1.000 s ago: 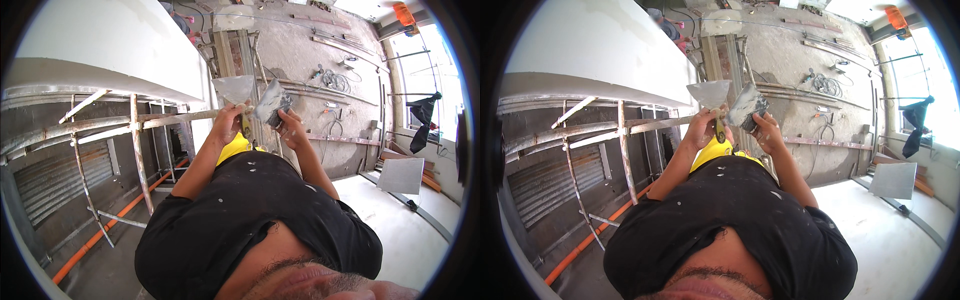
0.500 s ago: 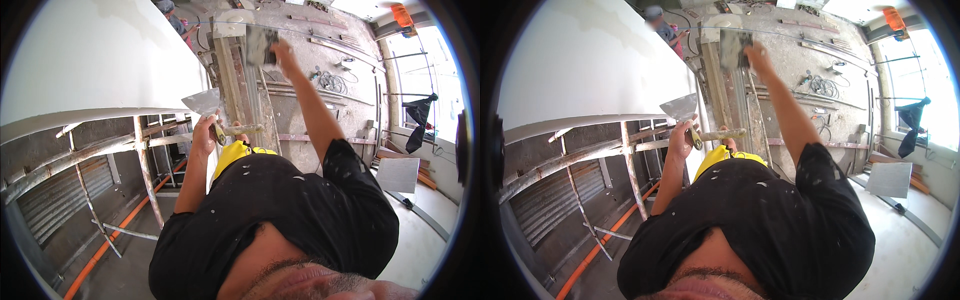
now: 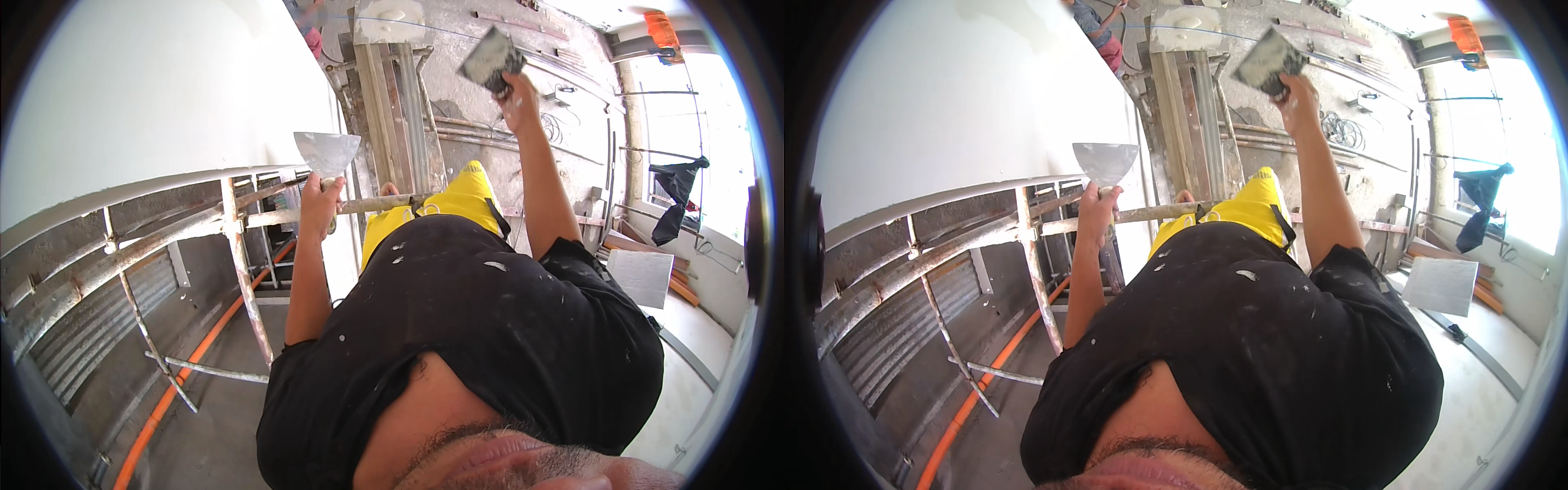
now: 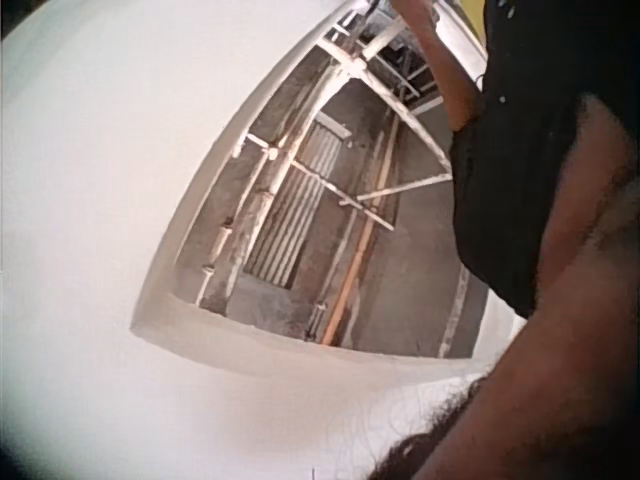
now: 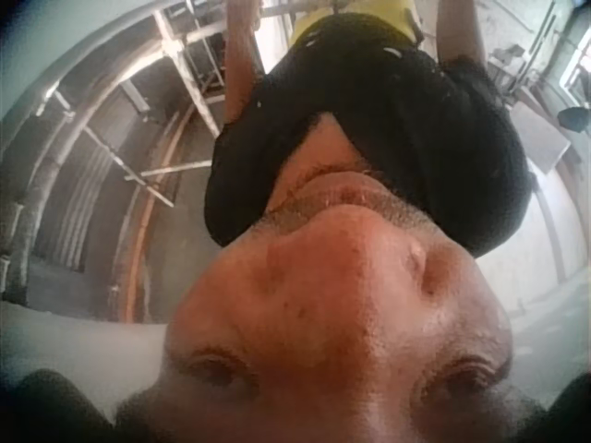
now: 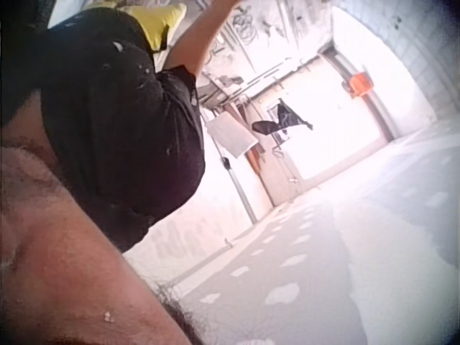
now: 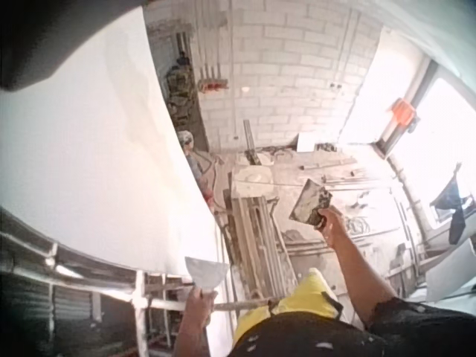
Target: The person applies plaster to a ceiling using a trowel and a hawk. They repeatedly scoop plaster from the hawk and spread it onto the ceiling surface, smoothing the material with the trowel. The person works on a scaffold in a room under construction.
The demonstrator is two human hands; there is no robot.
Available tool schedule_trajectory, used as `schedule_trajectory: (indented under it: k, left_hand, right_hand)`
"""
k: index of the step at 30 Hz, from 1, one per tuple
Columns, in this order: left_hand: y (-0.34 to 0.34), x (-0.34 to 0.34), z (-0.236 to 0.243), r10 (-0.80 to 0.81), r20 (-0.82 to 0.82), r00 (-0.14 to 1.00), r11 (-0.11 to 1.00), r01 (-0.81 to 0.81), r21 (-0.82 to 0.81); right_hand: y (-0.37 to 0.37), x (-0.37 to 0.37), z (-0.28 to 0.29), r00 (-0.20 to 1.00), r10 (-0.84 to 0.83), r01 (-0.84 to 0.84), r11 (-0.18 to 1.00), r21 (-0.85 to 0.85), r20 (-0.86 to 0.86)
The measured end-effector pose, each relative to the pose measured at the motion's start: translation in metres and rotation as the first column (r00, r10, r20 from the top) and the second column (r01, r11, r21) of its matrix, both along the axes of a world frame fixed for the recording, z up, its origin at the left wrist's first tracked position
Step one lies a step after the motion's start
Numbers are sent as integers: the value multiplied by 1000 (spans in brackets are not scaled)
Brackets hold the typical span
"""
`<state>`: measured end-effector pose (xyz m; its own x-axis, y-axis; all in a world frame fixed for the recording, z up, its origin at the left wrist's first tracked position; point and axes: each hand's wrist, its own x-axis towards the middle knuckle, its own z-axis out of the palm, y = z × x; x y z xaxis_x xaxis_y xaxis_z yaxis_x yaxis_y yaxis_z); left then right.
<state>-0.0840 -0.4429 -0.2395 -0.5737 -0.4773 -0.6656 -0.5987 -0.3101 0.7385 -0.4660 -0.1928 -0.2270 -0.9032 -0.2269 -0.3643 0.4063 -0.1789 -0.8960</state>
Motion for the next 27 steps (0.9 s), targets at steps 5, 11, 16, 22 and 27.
schedule_trajectory:
  k: [5,11,16,22,27]
  left_hand:
    - [-6,-13,43,-216,15,976,763,178,-621]
    - [-4,-41,107,-244,265,933,597,360,-717]
    - [-13,-62,146,-157,204,966,517,256,-817]
    - [-69,-120,185,-51,189,981,372,194,-908]
    - [-117,-163,178,29,331,943,333,303,-893]
  right_hand:
    - [57,18,-48,996,-34,5,943,332,81]
    - [30,-11,-69,961,246,-276,841,466,126]
    - [-47,-82,-98,917,389,-385,814,435,85]
    - [-138,-164,-167,933,318,-360,835,416,168]
    - [-184,-232,-233,952,229,-299,839,454,205]
